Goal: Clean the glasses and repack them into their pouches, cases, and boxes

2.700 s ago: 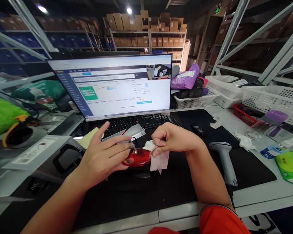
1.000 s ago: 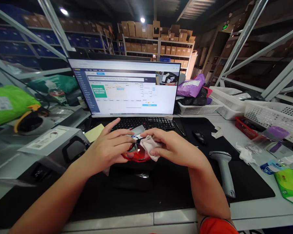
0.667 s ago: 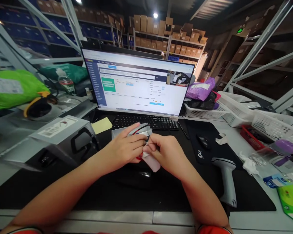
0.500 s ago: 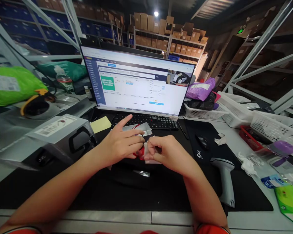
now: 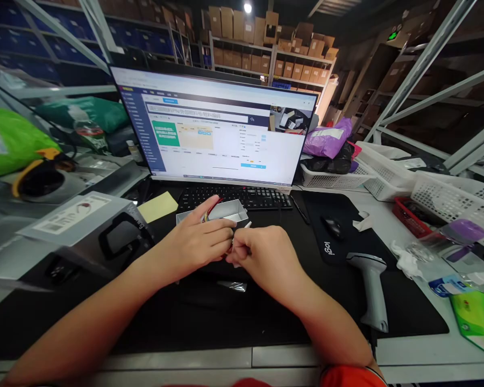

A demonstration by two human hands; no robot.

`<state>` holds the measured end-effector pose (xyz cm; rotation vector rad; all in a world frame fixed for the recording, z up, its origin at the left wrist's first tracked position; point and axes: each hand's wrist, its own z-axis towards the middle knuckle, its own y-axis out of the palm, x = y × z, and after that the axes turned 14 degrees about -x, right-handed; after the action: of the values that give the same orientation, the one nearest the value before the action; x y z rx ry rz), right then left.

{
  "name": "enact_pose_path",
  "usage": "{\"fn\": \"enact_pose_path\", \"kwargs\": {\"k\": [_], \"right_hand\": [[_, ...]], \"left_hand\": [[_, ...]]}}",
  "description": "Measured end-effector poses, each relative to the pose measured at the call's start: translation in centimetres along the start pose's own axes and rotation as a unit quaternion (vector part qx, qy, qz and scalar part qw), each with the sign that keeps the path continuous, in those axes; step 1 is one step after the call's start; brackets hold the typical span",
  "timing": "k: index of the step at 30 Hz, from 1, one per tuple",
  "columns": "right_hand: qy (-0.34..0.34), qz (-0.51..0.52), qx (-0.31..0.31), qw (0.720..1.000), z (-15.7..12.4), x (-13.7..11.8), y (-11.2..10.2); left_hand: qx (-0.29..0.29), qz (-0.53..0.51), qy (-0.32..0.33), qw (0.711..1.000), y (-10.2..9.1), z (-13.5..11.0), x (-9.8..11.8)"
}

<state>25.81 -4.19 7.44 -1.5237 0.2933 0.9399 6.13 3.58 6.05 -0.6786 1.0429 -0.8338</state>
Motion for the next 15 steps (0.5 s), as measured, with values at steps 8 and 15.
{"fn": "enact_pose_path", "kwargs": {"k": [8, 15], "right_hand": [[-0.040, 0.206, -0.115, 0.971, 0.5, 1.9, -3.3], [-0.038, 0.261, -0.003, 0.964, -1.1, 3.2, -7.1]], "left_hand": [[0.019, -0.042, 0.002, 0.999, -1.2, -0.6, -0.4], [0.075, -0.146, -0.007, 0.986, -2.3, -0.9, -1.1]]}}
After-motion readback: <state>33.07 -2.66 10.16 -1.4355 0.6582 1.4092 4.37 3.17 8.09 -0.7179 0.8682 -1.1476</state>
